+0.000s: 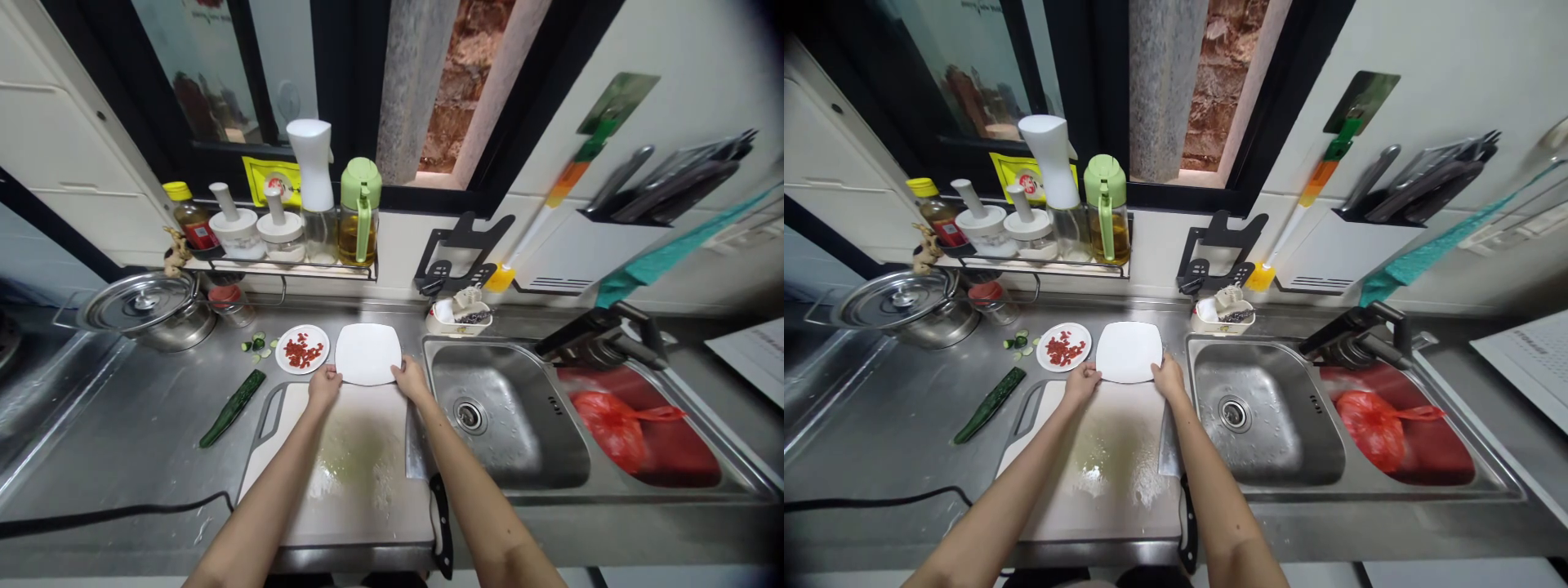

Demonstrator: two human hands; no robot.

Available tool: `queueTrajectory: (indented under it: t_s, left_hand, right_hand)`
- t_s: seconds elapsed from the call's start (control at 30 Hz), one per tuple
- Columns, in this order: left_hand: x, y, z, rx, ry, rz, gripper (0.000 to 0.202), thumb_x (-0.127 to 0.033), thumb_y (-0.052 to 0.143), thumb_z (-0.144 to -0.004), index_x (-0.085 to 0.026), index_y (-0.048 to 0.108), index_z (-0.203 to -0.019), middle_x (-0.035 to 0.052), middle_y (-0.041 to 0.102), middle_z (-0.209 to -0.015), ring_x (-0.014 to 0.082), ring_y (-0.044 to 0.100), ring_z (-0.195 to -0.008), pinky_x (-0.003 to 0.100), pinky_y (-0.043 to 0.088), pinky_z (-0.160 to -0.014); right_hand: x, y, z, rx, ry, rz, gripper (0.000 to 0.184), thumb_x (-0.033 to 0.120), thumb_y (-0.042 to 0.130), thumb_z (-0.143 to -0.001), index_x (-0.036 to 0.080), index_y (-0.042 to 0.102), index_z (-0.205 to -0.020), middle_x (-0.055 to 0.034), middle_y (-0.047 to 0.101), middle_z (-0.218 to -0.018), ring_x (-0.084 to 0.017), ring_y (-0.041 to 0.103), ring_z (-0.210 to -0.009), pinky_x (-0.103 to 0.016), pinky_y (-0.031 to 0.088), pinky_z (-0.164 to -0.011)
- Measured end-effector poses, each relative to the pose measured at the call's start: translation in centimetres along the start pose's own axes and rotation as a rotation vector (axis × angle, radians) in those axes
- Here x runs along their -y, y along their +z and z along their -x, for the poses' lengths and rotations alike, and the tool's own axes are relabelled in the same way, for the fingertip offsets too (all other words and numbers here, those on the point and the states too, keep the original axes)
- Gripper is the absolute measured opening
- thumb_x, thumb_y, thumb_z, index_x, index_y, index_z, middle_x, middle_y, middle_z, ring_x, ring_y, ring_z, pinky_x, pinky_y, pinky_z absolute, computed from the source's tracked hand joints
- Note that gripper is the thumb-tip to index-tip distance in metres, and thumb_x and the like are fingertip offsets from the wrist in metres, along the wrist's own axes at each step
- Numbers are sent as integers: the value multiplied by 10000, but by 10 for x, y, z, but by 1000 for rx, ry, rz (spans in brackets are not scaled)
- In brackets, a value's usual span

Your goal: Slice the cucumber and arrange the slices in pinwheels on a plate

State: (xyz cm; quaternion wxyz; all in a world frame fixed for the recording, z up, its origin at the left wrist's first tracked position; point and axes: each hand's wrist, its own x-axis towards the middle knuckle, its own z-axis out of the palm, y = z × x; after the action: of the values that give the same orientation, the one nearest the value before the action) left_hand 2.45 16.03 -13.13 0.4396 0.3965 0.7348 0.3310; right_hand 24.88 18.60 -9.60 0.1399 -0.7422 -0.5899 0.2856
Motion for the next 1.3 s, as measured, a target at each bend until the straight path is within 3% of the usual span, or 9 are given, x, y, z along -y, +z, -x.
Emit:
queueTrajectory:
  t_s: [0.4, 0.8, 1.13, 1.23, 1.3]
  left_hand:
    - [-5, -3, 1, -3, 33, -172, 132, -170, 583, -760, -179, 610, -889, -15, 655, -641, 151, 632, -643, 242, 439, -678]
    - [-16, -6, 7, -63, 112, -360, 109, -151, 627, -706, -183, 633, -809, 35, 694, -766, 192, 636, -760, 254, 401, -679]
    - [-18, -6, 9, -55, 148, -398, 142, -182, 622, -746, -164, 652, -884, 73, 709, -823, 219, 651, -821, 273, 417, -743]
    - [-21, -10, 15, -84, 133, -368, 231, -251, 639, -765, -160, 651, -977, 76, 705, -833, 229, 652, -863, 281, 425, -772]
    - [-21, -16, 20, -113, 128, -336, 305, -303, 631, -785, -160, 632, -1055, 68, 695, -821, 225, 652, -855, 280, 427, -765]
  right_hand:
    - [1, 2, 1, 4, 23, 41, 327, 250, 563, -868, 115, 608, -1162, -81, 690, -917, -191, 627, -890, -250, 415, -771]
    - [-1, 5, -2, 29, 39, 97, 372, 264, 562, -880, 98, 576, -1213, -153, 688, -1103, -239, 635, -1016, -283, 432, -847]
    - [-3, 5, -1, 6, 23, 57, 477, 261, 575, -864, 83, 516, -1303, -170, 674, -1138, -254, 630, -1057, -304, 436, -892]
    - [-2, 2, -3, -9, 6, 32, 558, 264, 590, -842, 69, 475, -1353, -169, 667, -1144, -243, 625, -1059, -294, 432, -897]
    - [-2, -2, -1, -41, 3, -10, 605, 316, 585, -841, 50, 456, -1368, -153, 687, -1048, -233, 641, -988, -290, 447, -848]
